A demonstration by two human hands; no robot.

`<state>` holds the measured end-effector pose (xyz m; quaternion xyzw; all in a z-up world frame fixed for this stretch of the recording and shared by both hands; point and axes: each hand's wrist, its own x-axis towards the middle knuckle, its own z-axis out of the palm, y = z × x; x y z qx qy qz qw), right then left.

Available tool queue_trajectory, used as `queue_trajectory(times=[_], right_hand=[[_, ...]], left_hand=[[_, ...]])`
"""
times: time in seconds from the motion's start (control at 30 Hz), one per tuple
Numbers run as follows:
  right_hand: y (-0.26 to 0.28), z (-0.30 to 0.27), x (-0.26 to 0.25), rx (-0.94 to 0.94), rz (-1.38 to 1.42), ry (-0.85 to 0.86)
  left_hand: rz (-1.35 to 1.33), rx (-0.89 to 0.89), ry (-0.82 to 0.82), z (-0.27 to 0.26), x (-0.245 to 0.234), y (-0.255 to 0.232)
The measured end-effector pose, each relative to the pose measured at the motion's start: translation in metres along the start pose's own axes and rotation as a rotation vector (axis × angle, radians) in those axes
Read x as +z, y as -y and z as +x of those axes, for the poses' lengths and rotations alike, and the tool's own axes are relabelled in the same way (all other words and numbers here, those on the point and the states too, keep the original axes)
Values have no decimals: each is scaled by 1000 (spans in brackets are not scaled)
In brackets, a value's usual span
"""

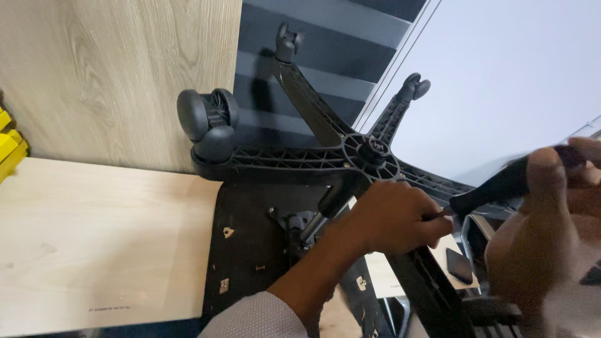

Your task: The person assembles an office chair base, using a screwdriver to drive screws that fasten the caster wheels into the five-star base. They work screw by screw around the base, repositioning the screwdriver between fasteners, and continue tightening screws on the underside of the seat mechanism at the end.

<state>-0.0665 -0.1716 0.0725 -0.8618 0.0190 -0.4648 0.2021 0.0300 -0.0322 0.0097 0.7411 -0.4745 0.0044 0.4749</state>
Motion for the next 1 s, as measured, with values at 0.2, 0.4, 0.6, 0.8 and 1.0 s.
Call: queue_trajectory(times=[0.2,0.4,0.6,0.8,1.0], right_hand=[[29,31,-3,74,637,281],[2,-4,7,-65,479,36],[-15,-8,-5,121,3,25],[-16,-10,6,-58,574,5],[-30,-14,5,-7,424,-24]], left_hand=[[-22,19,-24,-2,3,7],[-22,-21,57,3,3,10],[20,9,6,3,7,11],[7,24,-19,4,5,9],[53,5,-53,0,3,6]])
